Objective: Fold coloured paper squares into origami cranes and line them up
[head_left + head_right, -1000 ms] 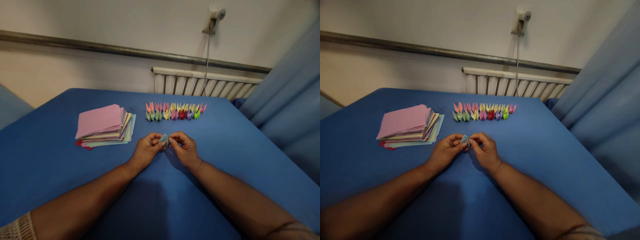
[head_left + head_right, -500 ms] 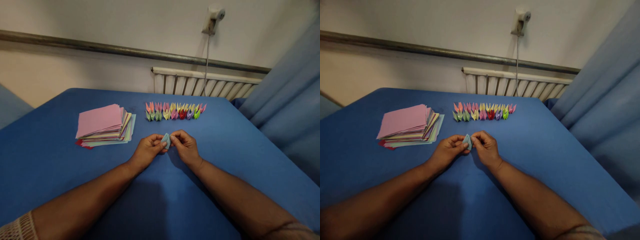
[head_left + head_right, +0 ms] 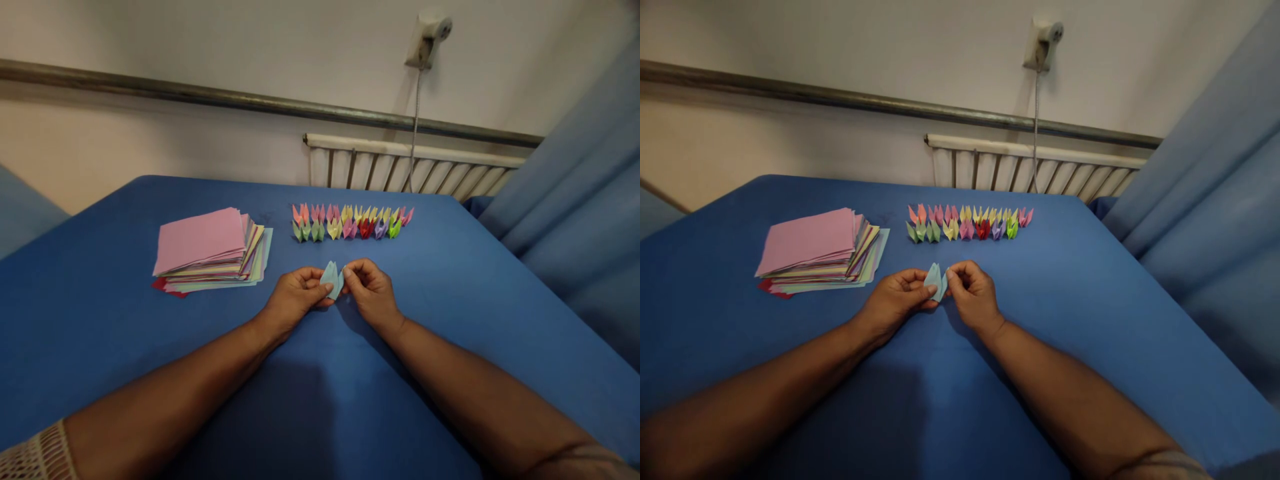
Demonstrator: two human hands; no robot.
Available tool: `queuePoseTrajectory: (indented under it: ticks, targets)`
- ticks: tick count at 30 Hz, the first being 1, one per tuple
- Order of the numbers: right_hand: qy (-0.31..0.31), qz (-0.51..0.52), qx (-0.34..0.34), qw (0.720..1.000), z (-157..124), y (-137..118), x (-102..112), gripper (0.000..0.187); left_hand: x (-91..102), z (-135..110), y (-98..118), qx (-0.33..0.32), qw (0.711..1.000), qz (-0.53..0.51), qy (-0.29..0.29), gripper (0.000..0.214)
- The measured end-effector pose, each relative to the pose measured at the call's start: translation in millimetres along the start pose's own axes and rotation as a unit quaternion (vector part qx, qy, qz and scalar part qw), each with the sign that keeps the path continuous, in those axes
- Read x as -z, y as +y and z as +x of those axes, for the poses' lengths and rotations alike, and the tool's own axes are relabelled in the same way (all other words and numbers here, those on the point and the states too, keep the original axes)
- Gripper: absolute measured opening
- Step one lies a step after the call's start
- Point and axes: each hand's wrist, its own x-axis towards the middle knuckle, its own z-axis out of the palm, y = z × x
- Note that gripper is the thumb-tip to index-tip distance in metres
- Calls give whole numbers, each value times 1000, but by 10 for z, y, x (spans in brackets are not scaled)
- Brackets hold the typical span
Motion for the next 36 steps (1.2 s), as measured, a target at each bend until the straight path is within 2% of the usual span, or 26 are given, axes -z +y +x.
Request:
queuePoseTrajectory:
  ticks: [3, 7, 10, 14, 17, 23, 25, 29, 36]
  targets:
    - [0, 1, -3, 1000, 5, -18, 1, 19, -3, -8, 13, -10, 1000, 11, 16, 35]
    - [-8, 7, -17, 1000, -9, -23, -10, 24, 10, -3, 33, -64, 996, 27, 47, 31]
    - [-68, 29, -68, 995, -37, 2, -46, 32, 22, -8, 50, -96, 994, 25, 46, 34]
    - [-188, 46, -134, 972, -50, 41, -72, 37, 20, -32, 49, -87, 996, 23, 18, 35]
    - [-221, 48, -152, 962, -35, 50, -52, 39, 19, -40, 28, -77, 997, 26, -6, 35]
    - [-187, 58, -139, 971, -30, 44, -40, 36, 11, -64, 48, -110, 993, 28, -29, 39]
    - [-169, 47, -131, 976, -31, 41, -45, 35, 11, -76, 82, -162, 986, 29, -2, 37]
    - [-154, 21, -123, 980, -30, 39, -47, 35, 42, -78, 130, -261, 961, 77, 56, 15]
    - [-141, -1, -100, 985, -47, 63, -42, 31, 83, -47, 102, -256, 956, 131, 52, 15]
